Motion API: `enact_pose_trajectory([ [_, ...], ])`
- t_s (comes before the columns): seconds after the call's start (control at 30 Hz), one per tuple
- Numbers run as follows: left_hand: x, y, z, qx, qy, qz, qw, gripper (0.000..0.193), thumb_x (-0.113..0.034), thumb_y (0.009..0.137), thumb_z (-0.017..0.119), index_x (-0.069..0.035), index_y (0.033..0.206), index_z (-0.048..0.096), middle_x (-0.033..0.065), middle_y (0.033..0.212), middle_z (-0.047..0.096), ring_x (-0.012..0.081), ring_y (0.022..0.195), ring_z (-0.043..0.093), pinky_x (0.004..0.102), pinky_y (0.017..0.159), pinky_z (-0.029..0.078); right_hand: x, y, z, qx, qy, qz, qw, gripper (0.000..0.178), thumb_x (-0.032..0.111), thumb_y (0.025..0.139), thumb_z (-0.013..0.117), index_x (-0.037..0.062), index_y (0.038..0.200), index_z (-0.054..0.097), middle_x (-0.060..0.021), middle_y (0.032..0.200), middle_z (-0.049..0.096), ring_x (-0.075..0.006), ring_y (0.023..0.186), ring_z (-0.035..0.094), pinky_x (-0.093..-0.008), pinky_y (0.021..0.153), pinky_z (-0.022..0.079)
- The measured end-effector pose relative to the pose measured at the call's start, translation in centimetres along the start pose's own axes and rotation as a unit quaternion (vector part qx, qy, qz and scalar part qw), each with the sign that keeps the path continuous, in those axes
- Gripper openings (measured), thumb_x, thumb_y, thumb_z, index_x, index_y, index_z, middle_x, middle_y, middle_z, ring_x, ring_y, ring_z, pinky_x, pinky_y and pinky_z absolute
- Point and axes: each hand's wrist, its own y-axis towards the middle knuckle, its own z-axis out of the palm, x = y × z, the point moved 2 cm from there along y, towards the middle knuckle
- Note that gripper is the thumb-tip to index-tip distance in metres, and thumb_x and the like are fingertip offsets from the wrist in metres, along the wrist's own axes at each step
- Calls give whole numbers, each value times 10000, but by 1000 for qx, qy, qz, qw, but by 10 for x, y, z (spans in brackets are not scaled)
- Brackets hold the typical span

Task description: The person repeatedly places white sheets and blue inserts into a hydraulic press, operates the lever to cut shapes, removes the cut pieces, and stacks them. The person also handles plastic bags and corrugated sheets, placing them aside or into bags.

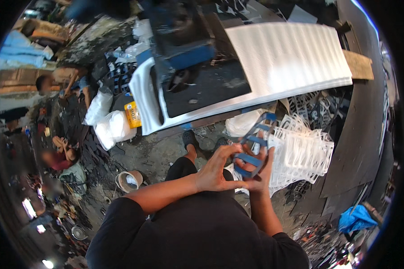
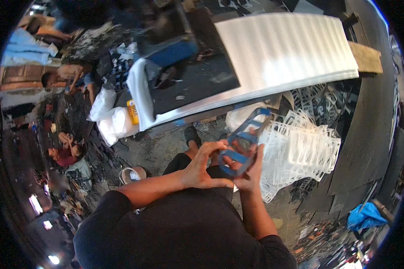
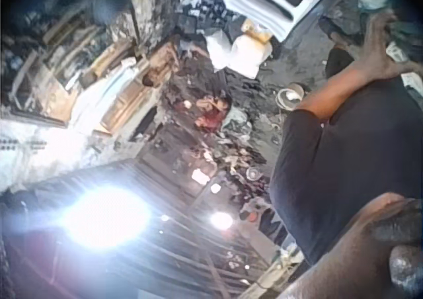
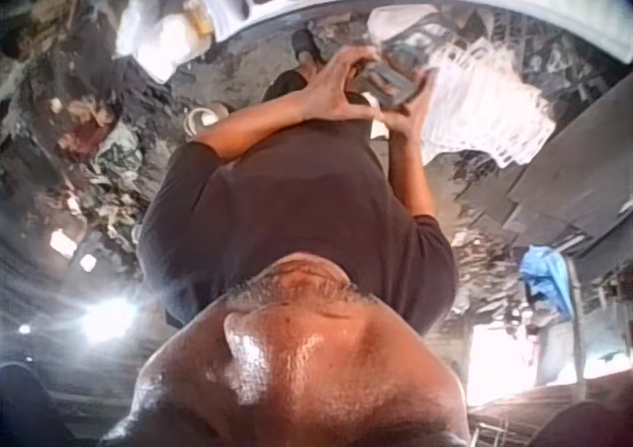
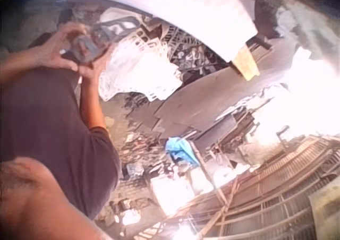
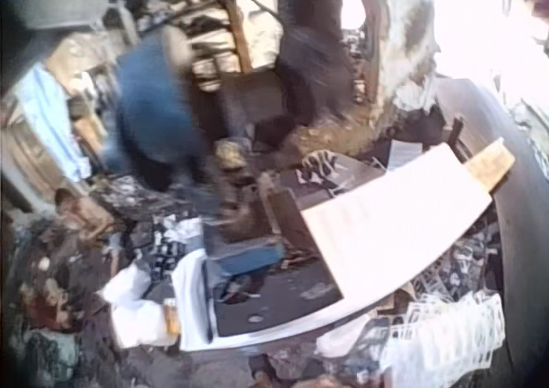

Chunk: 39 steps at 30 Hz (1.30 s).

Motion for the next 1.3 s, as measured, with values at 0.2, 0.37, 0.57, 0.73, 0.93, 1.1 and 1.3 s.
enact_pose_trajectory([
  [0.2, 80, -6, -149, -435, 62, -164, 883, 365, -144, 997, 508, 46, 1307, 474, 192, 1207, 568, 315, 1136, 559, 395, 951, 437, 4, -36, 66, -82, -184, -148, 968, 655, 563, 976, 483, 313, 1534, 251, -109, 1420, 399, -244, 1098, 512, -488, 884, 497],
  [0.37, 187, 1, -200, -283, 152, -277, 906, 262, -63, 913, 541, 64, 1127, 625, 198, 1023, 651, 309, 976, 623, 356, 863, 486, -23, -45, 113, 8, -261, -176, 949, 883, 304, 835, 748, 227, 1542, 224, -79, 1432, 410, -235, 1178, 479, -452, 947, 478],
  [0.57, 242, 12, -193, -179, 128, -268, 938, 224, -95, 887, 564, 41, 1024, 678, 208, 945, 658, 337, 907, 621, 413, 780, 493, -72, -42, 167, 73, -382, -206, 898, 1056, 214, 735, 847, 41, 1540, 186, -98, 1435, 399, -218, 1259, 453, -376, 1024, 430],
  [0.73, 209, 1, -215, -233, -83, -389, 888, 224, -120, 956, 564, 42, 1082, 654, 142, 959, 672, 269, 848, 626, 399, 750, 483, -110, -21, 201, 94, -520, -203, 824, 962, 229, 767, 813, 12, 1516, 251, -143, 1442, 411, -244, 1328, 408, -370, 1072, 374],
  [0.93, 181, -39, -261, -209, -308, -436, 819, 218, -84, 939, 588, 24, 1122, 639, 72, 912, 678, 157, 735, 636, 300, 669, 503, -179, 63, 194, 105, -710, -299, 629, 742, 233, 742, 805, 51, 1393, 500, -218, 1393, 479, -353, 1318, 452, -411, 1075, 375],
  [1.1, 194, -47, -275, -136, -341, -434, 822, 244, -126, 939, 619, -57, 1173, 611, 24, 981, 632, 152, 860, 591, 323, 729, 476, -233, 137, 166, -3, -806, -302, 510, 707, 343, 768, 774, 92, 1377, 518, -278, 1419, 402, -447, 1277, 456, -486, 1015, 440],
  [1.3, 205, -47, -278, -138, -406, -431, 794, 286, -97, 945, 626, -38, 1225, 618, 8, 981, 646, 140, 816, 606, 289, 718, 502, -245, 158, 153, -42, -840, -370, 395, 694, 347, 772, 749, 75, 1370, 522, -321, 1436, 349, -498, 1277, 440, -511, 1003, 449],
])
